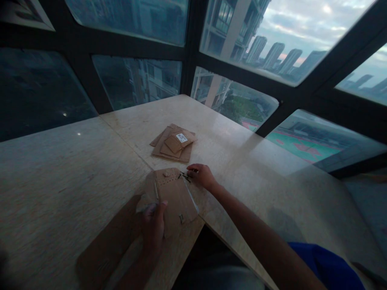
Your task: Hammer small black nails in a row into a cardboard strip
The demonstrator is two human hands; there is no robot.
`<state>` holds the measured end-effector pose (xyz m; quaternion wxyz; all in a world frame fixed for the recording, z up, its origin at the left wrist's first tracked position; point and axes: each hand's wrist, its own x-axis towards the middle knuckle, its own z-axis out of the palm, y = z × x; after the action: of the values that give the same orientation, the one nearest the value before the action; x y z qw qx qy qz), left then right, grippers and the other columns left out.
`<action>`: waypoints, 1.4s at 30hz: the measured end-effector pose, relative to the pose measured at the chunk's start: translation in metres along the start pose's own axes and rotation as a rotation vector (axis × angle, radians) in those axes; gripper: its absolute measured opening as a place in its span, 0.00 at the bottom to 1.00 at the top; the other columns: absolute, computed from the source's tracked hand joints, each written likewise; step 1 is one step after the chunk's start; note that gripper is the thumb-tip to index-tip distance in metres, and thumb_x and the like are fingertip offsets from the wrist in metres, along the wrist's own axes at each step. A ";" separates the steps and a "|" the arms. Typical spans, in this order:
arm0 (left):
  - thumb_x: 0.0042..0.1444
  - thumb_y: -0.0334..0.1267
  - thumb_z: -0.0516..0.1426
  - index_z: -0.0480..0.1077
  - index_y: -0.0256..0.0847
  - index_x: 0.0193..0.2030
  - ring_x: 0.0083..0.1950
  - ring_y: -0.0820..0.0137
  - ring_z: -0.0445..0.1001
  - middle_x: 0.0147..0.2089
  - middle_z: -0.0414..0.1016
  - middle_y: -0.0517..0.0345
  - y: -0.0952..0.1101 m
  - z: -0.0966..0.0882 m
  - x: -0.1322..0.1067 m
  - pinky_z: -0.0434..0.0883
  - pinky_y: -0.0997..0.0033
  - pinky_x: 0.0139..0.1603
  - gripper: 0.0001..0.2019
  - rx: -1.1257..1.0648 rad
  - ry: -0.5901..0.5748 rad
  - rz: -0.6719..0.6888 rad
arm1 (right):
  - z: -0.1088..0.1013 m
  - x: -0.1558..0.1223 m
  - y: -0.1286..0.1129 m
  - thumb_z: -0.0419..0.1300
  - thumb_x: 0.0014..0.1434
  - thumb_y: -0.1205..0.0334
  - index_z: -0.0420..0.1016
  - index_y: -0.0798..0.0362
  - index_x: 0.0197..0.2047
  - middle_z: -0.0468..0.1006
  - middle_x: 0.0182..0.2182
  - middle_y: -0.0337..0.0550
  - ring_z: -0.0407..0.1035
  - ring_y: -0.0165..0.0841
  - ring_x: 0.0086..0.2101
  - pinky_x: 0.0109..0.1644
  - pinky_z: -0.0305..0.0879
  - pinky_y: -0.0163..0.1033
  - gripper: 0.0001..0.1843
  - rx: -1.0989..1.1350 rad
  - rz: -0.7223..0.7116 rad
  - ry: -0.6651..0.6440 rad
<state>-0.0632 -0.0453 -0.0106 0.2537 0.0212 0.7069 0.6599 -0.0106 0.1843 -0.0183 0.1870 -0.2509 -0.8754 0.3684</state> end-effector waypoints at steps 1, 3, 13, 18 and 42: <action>0.43 0.53 0.57 0.53 0.44 0.17 0.22 0.74 0.54 0.19 0.51 0.67 0.000 0.000 0.000 0.57 0.72 0.23 0.20 0.002 -0.007 -0.004 | 0.000 -0.001 -0.003 0.63 0.57 0.61 0.83 0.50 0.37 0.83 0.33 0.45 0.76 0.36 0.33 0.41 0.71 0.41 0.07 -0.025 -0.019 0.004; 0.43 0.54 0.57 0.53 0.44 0.17 0.23 0.74 0.55 0.19 0.52 0.66 0.001 0.000 0.000 0.57 0.72 0.23 0.20 0.000 -0.010 -0.009 | -0.002 -0.003 -0.011 0.60 0.61 0.60 0.83 0.51 0.39 0.83 0.37 0.48 0.76 0.37 0.37 0.43 0.70 0.42 0.10 -0.070 -0.061 0.025; 0.44 0.52 0.56 0.56 0.44 0.16 0.22 0.74 0.57 0.18 0.55 0.65 0.001 0.001 -0.002 0.58 0.72 0.23 0.18 0.065 -0.005 0.003 | 0.000 -0.014 -0.051 0.57 0.69 0.60 0.79 0.53 0.33 0.79 0.30 0.44 0.73 0.34 0.32 0.38 0.65 0.37 0.14 -0.220 -0.298 -0.153; 0.45 0.52 0.57 0.56 0.43 0.18 0.22 0.74 0.57 0.18 0.55 0.66 0.001 0.002 -0.004 0.59 0.73 0.23 0.19 0.036 -0.019 0.008 | -0.005 -0.012 -0.052 0.52 0.66 0.74 0.79 0.52 0.40 0.79 0.37 0.49 0.72 0.37 0.39 0.44 0.68 0.39 0.15 -0.236 -0.420 -0.197; 0.43 0.52 0.62 0.55 0.43 0.16 0.21 0.74 0.57 0.17 0.54 0.66 -0.001 0.001 -0.002 0.60 0.73 0.22 0.22 -0.021 0.004 0.009 | -0.010 -0.001 -0.051 0.55 0.68 0.64 0.78 0.52 0.39 0.79 0.36 0.47 0.74 0.35 0.37 0.42 0.70 0.39 0.11 -0.016 -0.385 -0.066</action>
<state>-0.0609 -0.0447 -0.0109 0.2498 0.0204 0.7005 0.6682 -0.0201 0.1583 0.0262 0.2231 -0.0680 -0.9158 0.3271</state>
